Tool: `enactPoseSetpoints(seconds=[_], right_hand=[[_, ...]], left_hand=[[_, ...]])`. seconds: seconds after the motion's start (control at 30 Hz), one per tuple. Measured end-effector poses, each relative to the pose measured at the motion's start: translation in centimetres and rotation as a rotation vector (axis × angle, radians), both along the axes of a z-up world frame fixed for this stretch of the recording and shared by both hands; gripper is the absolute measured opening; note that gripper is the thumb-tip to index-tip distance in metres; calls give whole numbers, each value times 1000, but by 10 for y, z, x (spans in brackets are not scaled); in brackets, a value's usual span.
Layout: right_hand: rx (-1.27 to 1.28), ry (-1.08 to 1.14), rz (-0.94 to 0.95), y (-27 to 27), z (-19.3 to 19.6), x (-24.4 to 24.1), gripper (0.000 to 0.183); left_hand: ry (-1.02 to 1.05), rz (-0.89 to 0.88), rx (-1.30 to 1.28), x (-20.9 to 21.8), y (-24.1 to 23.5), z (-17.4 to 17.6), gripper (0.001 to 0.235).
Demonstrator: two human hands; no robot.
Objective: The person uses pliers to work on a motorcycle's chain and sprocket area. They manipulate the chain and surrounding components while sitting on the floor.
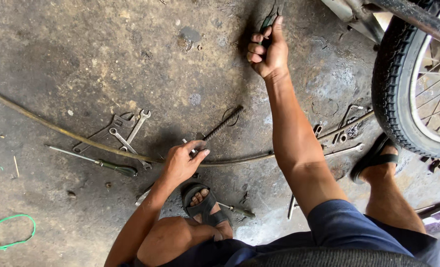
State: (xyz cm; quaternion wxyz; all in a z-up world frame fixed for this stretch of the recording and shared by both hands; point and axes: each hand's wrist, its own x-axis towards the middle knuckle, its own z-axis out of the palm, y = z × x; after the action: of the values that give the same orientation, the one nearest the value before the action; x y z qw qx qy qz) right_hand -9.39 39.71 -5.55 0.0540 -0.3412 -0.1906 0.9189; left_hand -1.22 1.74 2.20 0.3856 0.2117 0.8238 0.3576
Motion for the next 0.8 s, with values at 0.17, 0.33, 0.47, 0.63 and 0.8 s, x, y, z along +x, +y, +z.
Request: enactPoseSetpoints(seconds=[0.17, 0.33, 0.47, 0.63, 0.8], right_hand=[[-428, 485, 39, -1, 6, 4, 39], [-135, 300, 27, 0, 31, 15, 36], [837, -431, 414, 18, 48, 38, 36], [1808, -814, 690, 60, 6, 54, 25], [1757, -1288, 1205, 53, 35, 16, 79]], left_hand=[[-13, -38, -67, -2, 14, 0, 37], [-13, -24, -70, 2, 9, -9, 38], [-25, -22, -41, -2, 5, -4, 38], [-11, -24, 57, 8, 4, -5, 33], [-8, -35, -9, 7, -2, -8, 36]])
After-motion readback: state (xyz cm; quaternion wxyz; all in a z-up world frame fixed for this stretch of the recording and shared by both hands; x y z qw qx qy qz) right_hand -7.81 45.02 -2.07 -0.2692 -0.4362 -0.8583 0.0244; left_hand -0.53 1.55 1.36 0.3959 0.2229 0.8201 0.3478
